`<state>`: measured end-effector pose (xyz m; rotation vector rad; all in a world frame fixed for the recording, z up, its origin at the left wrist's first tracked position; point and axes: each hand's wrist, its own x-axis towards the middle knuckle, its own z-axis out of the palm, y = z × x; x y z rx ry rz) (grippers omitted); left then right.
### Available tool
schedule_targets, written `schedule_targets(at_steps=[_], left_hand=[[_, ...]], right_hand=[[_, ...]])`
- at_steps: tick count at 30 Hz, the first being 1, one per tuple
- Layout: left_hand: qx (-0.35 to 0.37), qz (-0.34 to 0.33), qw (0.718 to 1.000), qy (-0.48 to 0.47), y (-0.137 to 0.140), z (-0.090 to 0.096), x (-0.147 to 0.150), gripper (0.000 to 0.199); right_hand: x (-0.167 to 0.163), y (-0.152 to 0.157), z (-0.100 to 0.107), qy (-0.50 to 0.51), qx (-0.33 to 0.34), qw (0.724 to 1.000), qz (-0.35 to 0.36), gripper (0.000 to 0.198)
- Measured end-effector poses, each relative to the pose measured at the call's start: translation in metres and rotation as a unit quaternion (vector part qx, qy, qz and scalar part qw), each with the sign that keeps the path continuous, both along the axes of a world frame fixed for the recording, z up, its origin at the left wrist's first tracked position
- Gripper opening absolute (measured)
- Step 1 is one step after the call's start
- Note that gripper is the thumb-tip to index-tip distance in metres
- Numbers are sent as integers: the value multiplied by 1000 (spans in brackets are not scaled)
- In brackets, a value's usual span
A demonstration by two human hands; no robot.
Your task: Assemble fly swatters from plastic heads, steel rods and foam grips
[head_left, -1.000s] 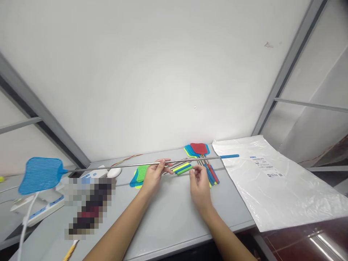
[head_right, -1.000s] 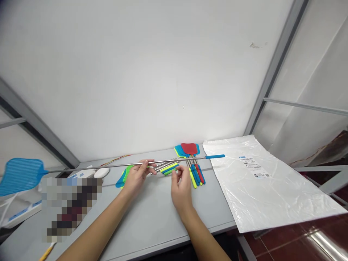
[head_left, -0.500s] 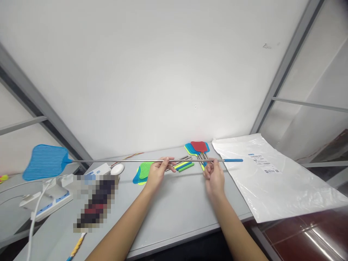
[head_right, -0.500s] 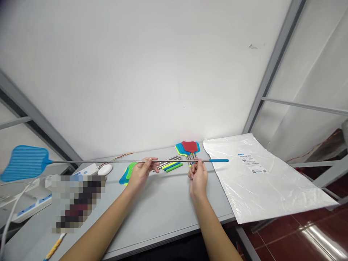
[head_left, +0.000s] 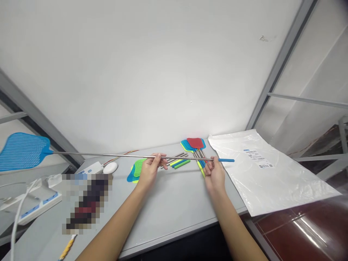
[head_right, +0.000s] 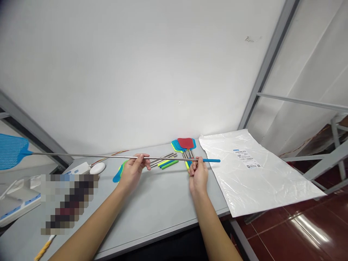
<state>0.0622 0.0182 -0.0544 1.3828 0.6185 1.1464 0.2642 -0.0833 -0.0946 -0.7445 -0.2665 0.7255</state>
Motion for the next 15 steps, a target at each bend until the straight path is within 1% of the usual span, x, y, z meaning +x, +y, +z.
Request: schedule_targets(at_steps=[4,8,15], left_hand=[[-7,-14,1000,-17,-3,-5,4,33],[-12,-16,1000,-9,-6,-8,8,38],[-30,-11,999,-28,-8,-6,8,37]], right_hand=[[1,-1,-5,-13,2,1000,4,30],[3,-1,-9,-19,-1,1000,-15,31],[-4,-2,-7,-35,-2,999,-19,31]])
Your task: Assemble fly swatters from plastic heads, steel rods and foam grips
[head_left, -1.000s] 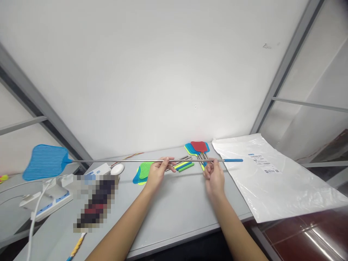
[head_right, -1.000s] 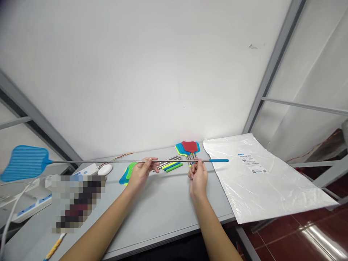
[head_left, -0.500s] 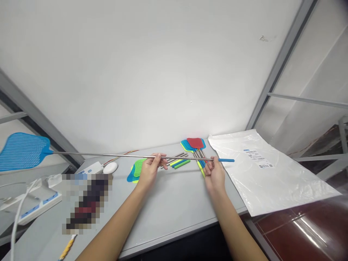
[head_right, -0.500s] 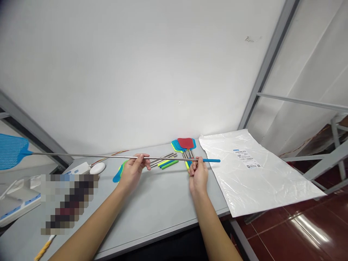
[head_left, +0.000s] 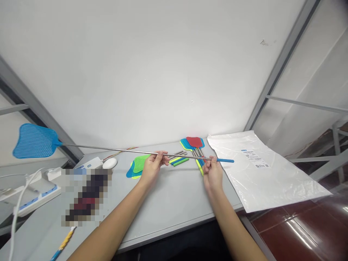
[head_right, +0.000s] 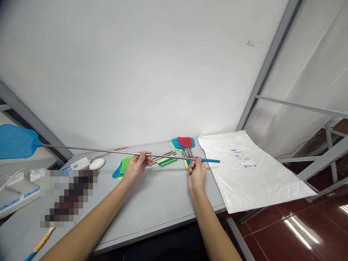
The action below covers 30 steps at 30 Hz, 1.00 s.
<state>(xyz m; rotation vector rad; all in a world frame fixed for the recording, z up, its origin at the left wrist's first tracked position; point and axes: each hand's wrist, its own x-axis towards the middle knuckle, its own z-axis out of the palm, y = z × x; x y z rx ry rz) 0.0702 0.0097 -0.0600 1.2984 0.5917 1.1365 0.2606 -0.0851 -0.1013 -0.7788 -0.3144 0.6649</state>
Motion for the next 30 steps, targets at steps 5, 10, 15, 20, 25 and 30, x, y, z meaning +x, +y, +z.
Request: schedule_targets(at_steps=[5,10,15,20,25,30], left_hand=[[14,-12,1000,16,-4,-2,3,36],[29,-25,999,38,-10,-4,8,34],[47,-26,997,64,-11,1,7,33],[54,-5,997,61,-6,4,1,34],[71,37,996,44,-2,5,-3,33],[65,62,996,24,-3,10,-6,30]], right_hand=[[-10,0,3,0,6,1000,24,31],[-14,0,0,11,14,999,44,30],[-7,-2,2,21,22,997,64,28],[-8,-6,5,29,21,995,88,30],[-3,-7,3,48,11,996,75,30],[11,-8,4,58,14,997,46,28]])
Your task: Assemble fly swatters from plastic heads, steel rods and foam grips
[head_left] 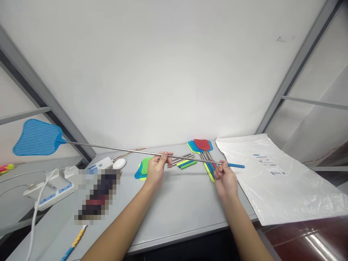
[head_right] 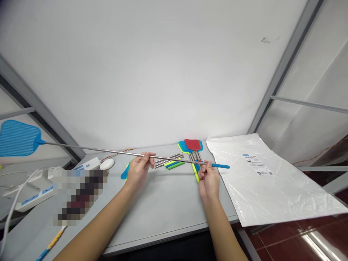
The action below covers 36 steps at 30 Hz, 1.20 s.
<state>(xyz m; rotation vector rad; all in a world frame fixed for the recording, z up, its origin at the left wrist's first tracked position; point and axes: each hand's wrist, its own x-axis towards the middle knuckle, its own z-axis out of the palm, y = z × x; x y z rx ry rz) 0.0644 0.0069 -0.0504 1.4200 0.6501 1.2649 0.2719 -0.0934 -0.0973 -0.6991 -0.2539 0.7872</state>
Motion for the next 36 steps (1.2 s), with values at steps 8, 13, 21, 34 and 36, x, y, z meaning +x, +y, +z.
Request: schedule_targets(at_steps=[8,13,21,34,36], left_hand=[[-38,-53,997,-43,-5,6,9,33],[-51,-113,992,-19,-16,7,28,25],[-16,-149,987,60,-35,8,61,22],[18,-97,993,59,-53,-4,86,22],[5,-92,994,58,-49,-6,79,22]], right_hand=[[10,-12,12,-23,15,999,-27,26],[12,-18,7,-39,12,998,-55,25],[20,-22,18,-69,19,994,-80,23],[-23,-15,29,-21,45,998,40,25],[-21,-16,28,-20,41,998,53,26]])
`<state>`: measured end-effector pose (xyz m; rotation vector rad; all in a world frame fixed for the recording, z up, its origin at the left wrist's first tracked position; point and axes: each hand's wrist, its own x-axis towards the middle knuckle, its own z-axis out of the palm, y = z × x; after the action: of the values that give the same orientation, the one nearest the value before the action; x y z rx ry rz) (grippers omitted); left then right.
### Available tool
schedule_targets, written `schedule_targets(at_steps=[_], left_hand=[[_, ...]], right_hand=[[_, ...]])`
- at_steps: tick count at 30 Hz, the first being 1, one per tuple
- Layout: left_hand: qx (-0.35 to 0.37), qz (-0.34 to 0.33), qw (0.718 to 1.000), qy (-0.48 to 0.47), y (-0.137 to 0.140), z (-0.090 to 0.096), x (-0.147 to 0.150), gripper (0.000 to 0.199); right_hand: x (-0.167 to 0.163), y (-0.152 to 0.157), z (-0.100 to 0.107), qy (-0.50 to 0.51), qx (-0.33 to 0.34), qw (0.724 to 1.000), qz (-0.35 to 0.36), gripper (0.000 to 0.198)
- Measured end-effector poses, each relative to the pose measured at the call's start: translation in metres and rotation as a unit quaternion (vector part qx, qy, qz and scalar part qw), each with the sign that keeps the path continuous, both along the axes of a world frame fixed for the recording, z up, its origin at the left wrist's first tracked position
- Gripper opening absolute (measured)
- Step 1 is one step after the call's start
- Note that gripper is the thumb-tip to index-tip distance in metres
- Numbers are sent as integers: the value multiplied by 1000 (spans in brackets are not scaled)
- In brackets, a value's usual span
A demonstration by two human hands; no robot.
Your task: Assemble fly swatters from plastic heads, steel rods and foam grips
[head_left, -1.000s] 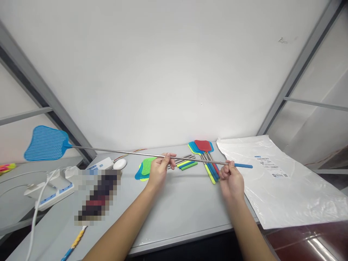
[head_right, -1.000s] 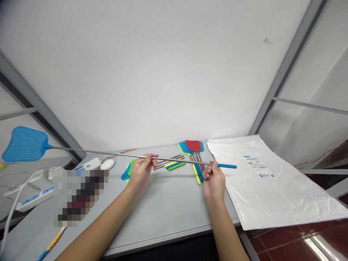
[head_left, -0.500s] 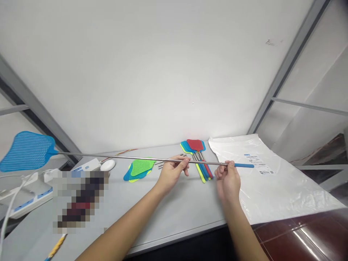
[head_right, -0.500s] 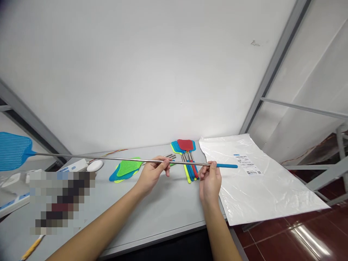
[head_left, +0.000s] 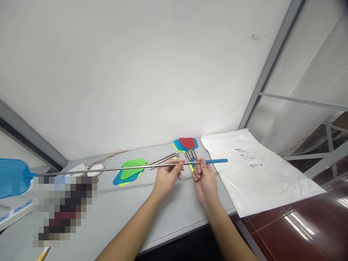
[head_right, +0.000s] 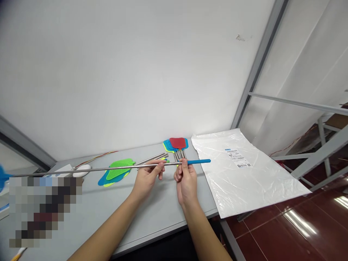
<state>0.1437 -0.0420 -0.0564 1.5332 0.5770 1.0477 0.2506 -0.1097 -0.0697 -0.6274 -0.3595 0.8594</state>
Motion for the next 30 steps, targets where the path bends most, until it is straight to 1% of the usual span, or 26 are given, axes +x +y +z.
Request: schedule_targets(at_steps=[3,7,10,13,18,19,22,26,30], left_hand=[[-6,6,1000,-3,7,-1,-9,23],[19,10,1000,4,11,0,-13,24],[24,11,1000,16,10,1,-12,24],[19,18,999,21,9,-2,-10,23],[9,-49,998,41,3,-12,-5,23],[9,-54,998,40,1,-14,-4,23],[7,-50,998,29,-3,-17,-3,21],[-20,-56,998,13,-4,-21,-1,21],[-17,-31,999,31,-4,-22,0,22]], right_hand=[[5,-4,-4,-4,-9,1000,-11,26],[12,-6,-13,3,-29,999,-38,26],[10,-3,-20,17,-41,998,-44,25],[4,0,-24,39,-40,998,-42,25],[-3,1,-22,27,-41,998,-30,27],[-4,1,-21,24,-42,998,-33,27],[-13,3,-20,21,-42,998,-33,29],[-28,6,-20,18,-24,999,-12,27],[-28,5,-20,30,-18,999,-1,26]])
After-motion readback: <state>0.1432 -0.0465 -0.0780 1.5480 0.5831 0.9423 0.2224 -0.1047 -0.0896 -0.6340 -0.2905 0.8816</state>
